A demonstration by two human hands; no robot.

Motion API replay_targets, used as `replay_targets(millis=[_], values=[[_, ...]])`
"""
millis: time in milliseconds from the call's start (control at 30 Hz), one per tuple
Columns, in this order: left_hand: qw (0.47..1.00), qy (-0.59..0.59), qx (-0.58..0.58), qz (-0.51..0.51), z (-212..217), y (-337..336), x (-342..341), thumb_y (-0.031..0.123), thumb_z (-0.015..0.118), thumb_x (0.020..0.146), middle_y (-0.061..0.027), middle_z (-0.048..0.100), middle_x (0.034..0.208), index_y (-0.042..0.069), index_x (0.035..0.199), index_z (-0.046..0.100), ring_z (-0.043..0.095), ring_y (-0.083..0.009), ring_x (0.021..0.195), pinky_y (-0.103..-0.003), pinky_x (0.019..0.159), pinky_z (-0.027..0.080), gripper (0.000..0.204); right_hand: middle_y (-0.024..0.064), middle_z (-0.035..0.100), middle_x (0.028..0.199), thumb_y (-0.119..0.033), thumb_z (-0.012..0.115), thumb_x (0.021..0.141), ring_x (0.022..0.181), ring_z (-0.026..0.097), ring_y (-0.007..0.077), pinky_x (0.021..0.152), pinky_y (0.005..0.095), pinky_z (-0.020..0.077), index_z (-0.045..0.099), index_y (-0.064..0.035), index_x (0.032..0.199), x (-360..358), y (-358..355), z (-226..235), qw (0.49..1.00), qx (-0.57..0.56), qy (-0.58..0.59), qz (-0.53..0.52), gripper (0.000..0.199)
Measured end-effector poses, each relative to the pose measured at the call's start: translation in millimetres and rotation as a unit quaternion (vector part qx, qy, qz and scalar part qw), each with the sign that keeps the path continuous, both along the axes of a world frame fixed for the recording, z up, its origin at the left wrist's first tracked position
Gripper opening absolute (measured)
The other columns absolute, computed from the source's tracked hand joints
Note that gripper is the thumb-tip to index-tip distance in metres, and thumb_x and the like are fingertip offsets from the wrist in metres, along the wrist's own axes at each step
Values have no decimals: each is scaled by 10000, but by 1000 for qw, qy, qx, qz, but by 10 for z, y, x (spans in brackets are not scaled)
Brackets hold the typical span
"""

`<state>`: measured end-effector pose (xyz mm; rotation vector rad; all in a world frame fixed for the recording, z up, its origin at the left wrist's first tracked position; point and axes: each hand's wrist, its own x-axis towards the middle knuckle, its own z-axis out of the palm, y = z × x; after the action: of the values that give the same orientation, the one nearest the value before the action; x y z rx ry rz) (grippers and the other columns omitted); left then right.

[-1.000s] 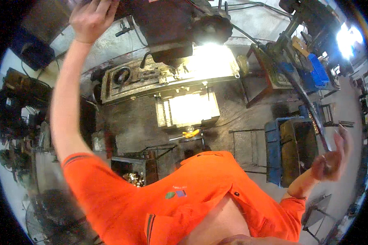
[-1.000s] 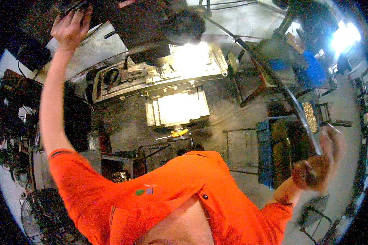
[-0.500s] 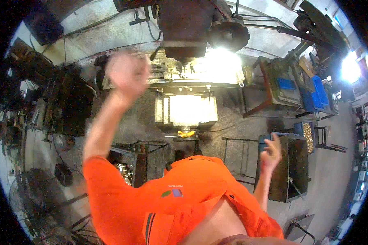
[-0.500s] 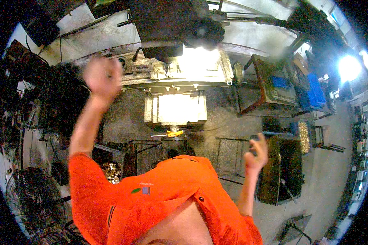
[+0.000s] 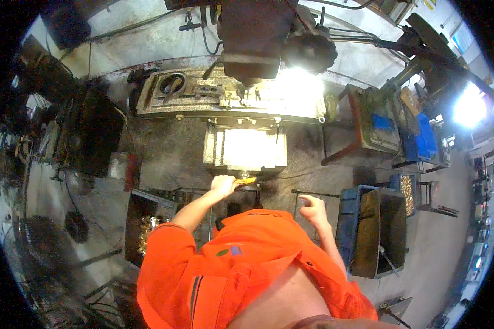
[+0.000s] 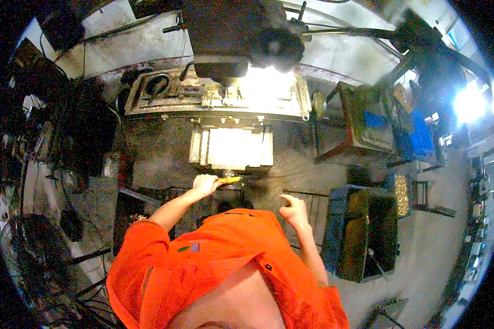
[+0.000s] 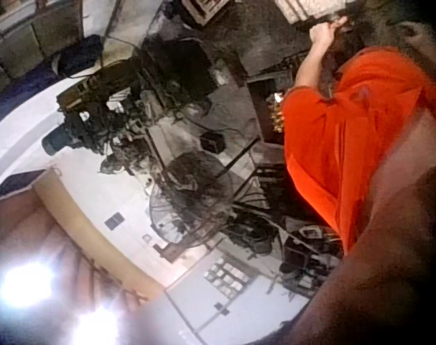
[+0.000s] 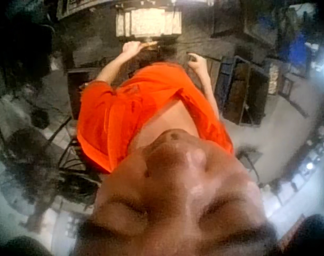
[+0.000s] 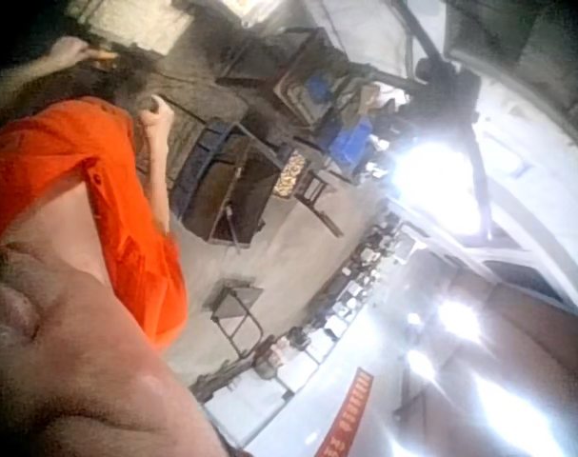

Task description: The person operates a milling machine in a workshop, repeatedly loading small brass parts into the machine, adjusting the lever, and removing finished parts. The person uses a yellow tool to assist with handling the parts and places them into a bin.

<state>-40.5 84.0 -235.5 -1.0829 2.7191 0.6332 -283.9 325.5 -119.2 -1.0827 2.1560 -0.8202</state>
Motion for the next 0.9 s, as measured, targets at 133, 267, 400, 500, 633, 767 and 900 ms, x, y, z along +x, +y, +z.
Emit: replay_targets(millis=[133, 267, 400, 500, 633, 767, 900], values=[[980, 67, -90, -166, 882, -36, 27, 430, 592, 771, -59, 570, 559, 173, 822, 640, 585, -256, 533, -388, 476, 438, 266, 152, 566, 1071, -73, 577, 557, 906, 567, 237, 768, 321, 455, 563, -72, 1139, 236, -450, 329, 982, -91, 126, 111, 583], [934, 251, -91, -239, 1494, 80, -136, 392, 655, 729, -37, 529, 514, 181, 796, 634, 547, -234, 465, -356, 417, 402, 223, 115, 485, 1247, -64, 586, 528, 1104, 463, 319, 916, 348, 398, 483, -89, 1211, 373, -879, 412, 943, -71, 170, 276, 692], [924, 299, -75, -228, 1572, 127, -232, 397, 655, 735, -42, 554, 541, 160, 746, 643, 552, -235, 481, -345, 423, 403, 238, 169, 630, 857, -124, 590, 612, 839, 595, 337, 743, 372, 464, 591, -72, 997, 297, -903, 412, 937, 136, -33, 320, 389], [942, 284, 40, -177, 1575, 89, -172, 332, 673, 749, -34, 582, 573, 126, 784, 651, 564, -166, 503, -303, 458, 421, 210, 179, 627, 811, -133, 578, 619, 771, 605, 325, 693, 364, 466, 603, -71, 962, 363, -877, 655, 924, 188, -22, 333, 350], [890, 361, 265, 86, 1204, -332, -70, 184, 667, 774, -14, 598, 632, 22, 926, 627, 534, -71, 562, -229, 519, 443, 226, 165, 627, 781, -147, 574, 621, 735, 608, 294, 670, 359, 462, 602, -50, 876, 127, -723, 455, 964, 143, -38, 220, 274], [943, 265, 140, 146, 944, -668, 223, 126, 598, 746, -7, 521, 544, 63, 885, 633, 490, -76, 495, -253, 481, 407, 156, 191, 632, 802, -236, 582, 628, 782, 616, 326, 701, 393, 485, 617, -26, 829, -182, -983, 286, 969, 150, 154, 119, 294], [920, 297, 218, 135, 738, -482, 121, 51, 523, 722, 22, 518, 555, 30, 964, 624, 474, -59, 506, -240, 497, 407, 263, 198, 630, 761, -311, 596, 629, 733, 626, 338, 684, 394, 501, 633, -7, 765, -258, -1606, 379, 961, 158, 207, 92, 335]])
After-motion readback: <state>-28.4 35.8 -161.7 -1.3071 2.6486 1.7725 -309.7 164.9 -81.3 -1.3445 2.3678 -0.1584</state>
